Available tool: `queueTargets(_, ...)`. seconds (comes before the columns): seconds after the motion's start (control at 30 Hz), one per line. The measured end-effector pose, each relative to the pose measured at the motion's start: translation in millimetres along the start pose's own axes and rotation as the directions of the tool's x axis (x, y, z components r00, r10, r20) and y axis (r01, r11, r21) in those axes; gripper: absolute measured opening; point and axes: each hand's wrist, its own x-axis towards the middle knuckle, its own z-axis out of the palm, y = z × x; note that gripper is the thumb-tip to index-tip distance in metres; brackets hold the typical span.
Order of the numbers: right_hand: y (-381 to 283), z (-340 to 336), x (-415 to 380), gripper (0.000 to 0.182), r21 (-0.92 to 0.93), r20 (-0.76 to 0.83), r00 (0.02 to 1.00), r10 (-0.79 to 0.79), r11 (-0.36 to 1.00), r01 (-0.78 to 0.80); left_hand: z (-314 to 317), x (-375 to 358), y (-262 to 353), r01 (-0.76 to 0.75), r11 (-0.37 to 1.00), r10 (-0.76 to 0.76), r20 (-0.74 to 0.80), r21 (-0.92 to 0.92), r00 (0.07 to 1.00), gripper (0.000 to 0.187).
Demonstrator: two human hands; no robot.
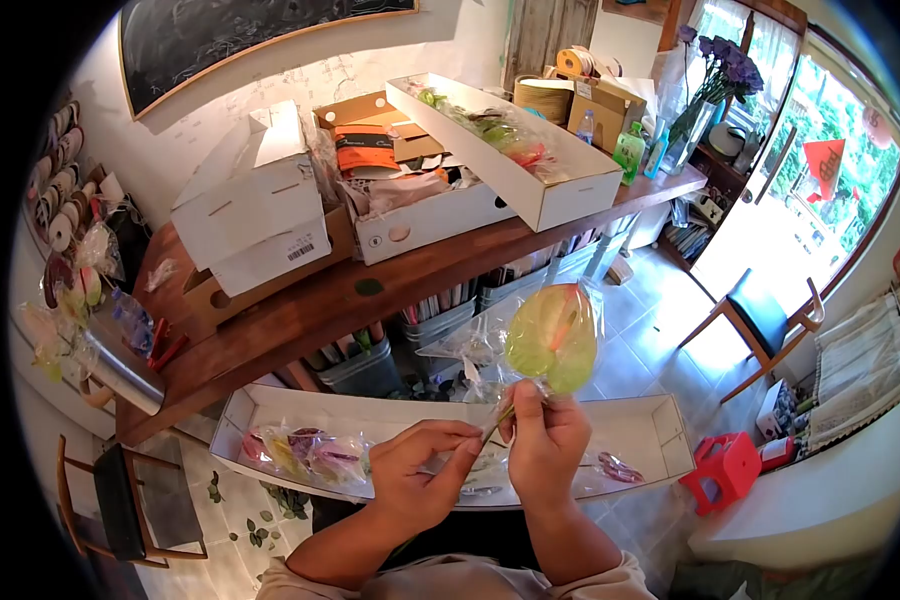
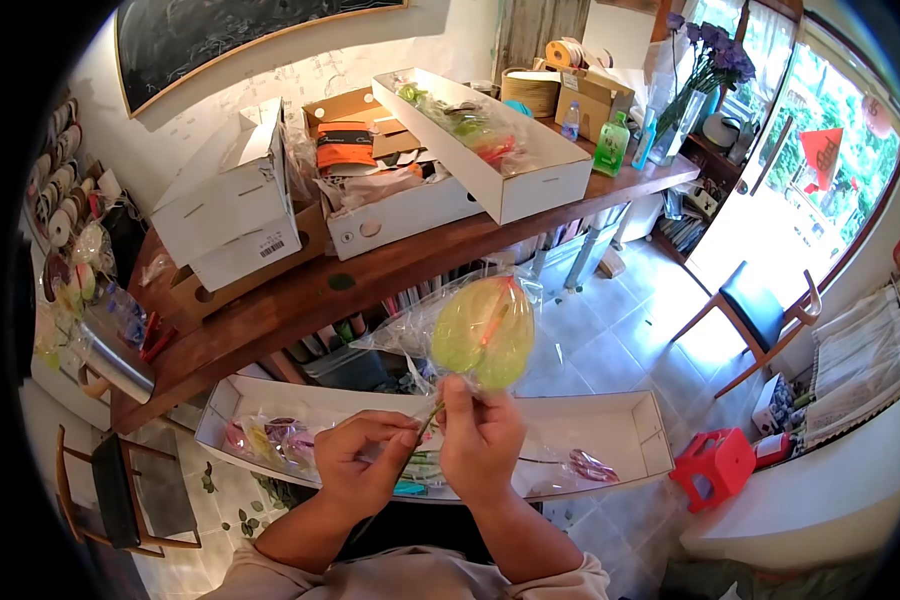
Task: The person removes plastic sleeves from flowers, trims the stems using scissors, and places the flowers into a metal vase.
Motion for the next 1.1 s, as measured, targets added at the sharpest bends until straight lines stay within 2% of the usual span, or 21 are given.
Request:
queueTargets(0.1, -4, 0, -1, 0.023, -0.012, 0.013, 1.000, -0.007, 1.000, 0.007, -2, -6, -12, 0.110, 0.985, -0.107, 0.028, -0.134, 0.994, 0.008)
queueTargets(0.13, -5, -1, -2, 0.022, -0.022, 0.011, 1.000, -0.002, 1.000, 0.002, -3, -8, -12, 0.207, 0.953, -0.201, 0.048, -0.221, 0.978, 0.011)
queueTargets(0.2, -5, -2, -4, 0.022, -0.037, 0.006, 1.000, -0.007, 0.999, 0.008, -4, -12, -12, 0.388, 0.839, -0.373, 0.115, -0.381, 0.921, 0.019)
queueTargets(0.3, -2, -1, -4, 0.021, -0.047, -0.016, 0.999, -0.050, 0.998, 0.049, -5, -14, -8, 0.445, 0.709, -0.444, 0.144, -0.547, 0.885, 0.042)
queueTargets(0.4, 2, -2, -1, 0.021, -0.066, -0.027, 0.995, -0.098, 0.993, 0.096, 0, -14, -5, 0.462, 0.667, -0.461, 0.163, -0.584, 0.872, 0.058)
queueTargets(0.47, 7, -6, -1, 0.020, -0.104, 0.006, 0.993, -0.114, 0.988, 0.114, 3, -9, 7, 0.426, 0.722, -0.452, 0.095, -0.545, 0.887, 0.060)
queueTargets(0.57, 2, -11, 3, 0.019, 0.049, -0.054, 0.993, -0.101, 0.993, 0.104, -3, -4, 0, 0.316, 0.770, -0.387, -0.011, -0.554, 0.922, 0.064)
queueTargets(0.6, 2, -15, 3, 0.019, 0.127, 0.004, 0.999, -0.039, 0.991, 0.038, -6, -3, -9, 0.272, 0.778, -0.359, -0.046, -0.566, 0.932, 0.067)
queueTargets(0.7, 11, -28, 6, 0.018, 0.293, 0.181, 0.979, 0.091, 0.945, -0.142, -15, 6, -34, 0.263, 0.798, -0.283, 0.050, -0.543, 0.958, 0.067)
queueTargets(0.73, 18, -31, 5, 0.017, 0.323, 0.225, 0.969, 0.103, 0.930, -0.174, -15, 14, -32, 0.338, 0.760, -0.318, 0.136, -0.554, 0.938, 0.066)
queueTargets(0.8, 20, -32, 3, 0.017, 0.347, 0.282, 0.952, 0.116, 0.913, -0.214, -19, 28, -23, 0.458, 0.362, -0.320, 0.353, -0.812, 0.879, 0.065)
queueTargets(0.83, 19, -30, 1, 0.016, 0.345, 0.290, 0.950, 0.119, 0.913, -0.219, -21, 34, -17, 0.503, 0.123, -0.276, 0.458, -0.855, 0.845, 0.065)
queueTargets(0.87, 17, -29, -2, 0.016, 0.344, 0.294, 0.948, 0.120, 0.912, -0.222, -22, 38, -11, 0.502, 0.021, -0.279, 0.477, -0.864, 0.833, 0.061)
queueTargets(0.9, 15, -27, -3, 0.016, 0.324, 0.291, 0.949, 0.123, 0.920, -0.218, -19, 35, -16, 0.514, 0.221, -0.305, 0.442, -0.829, 0.844, 0.054)
queueTargets(0.97, 10, -23, -5, 0.017, 0.285, 0.280, 0.952, 0.126, 0.935, -0.208, -14, 23, -30, 0.495, 0.582, -0.330, 0.368, -0.646, 0.869, 0.040)
queueTargets(1.07, 8, -23, -6, 0.016, 0.291, 0.289, 0.949, 0.127, 0.933, -0.213, -8, 17, -26, 0.366, 0.689, -0.273, 0.244, -0.625, 0.931, 0.018)
queueTargets(1.1, 8, -23, -7, 0.017, 0.299, 0.271, 0.954, 0.131, 0.930, -0.213, -7, 15, -25, 0.341, 0.681, -0.268, 0.213, -0.648, 0.940, 0.016)
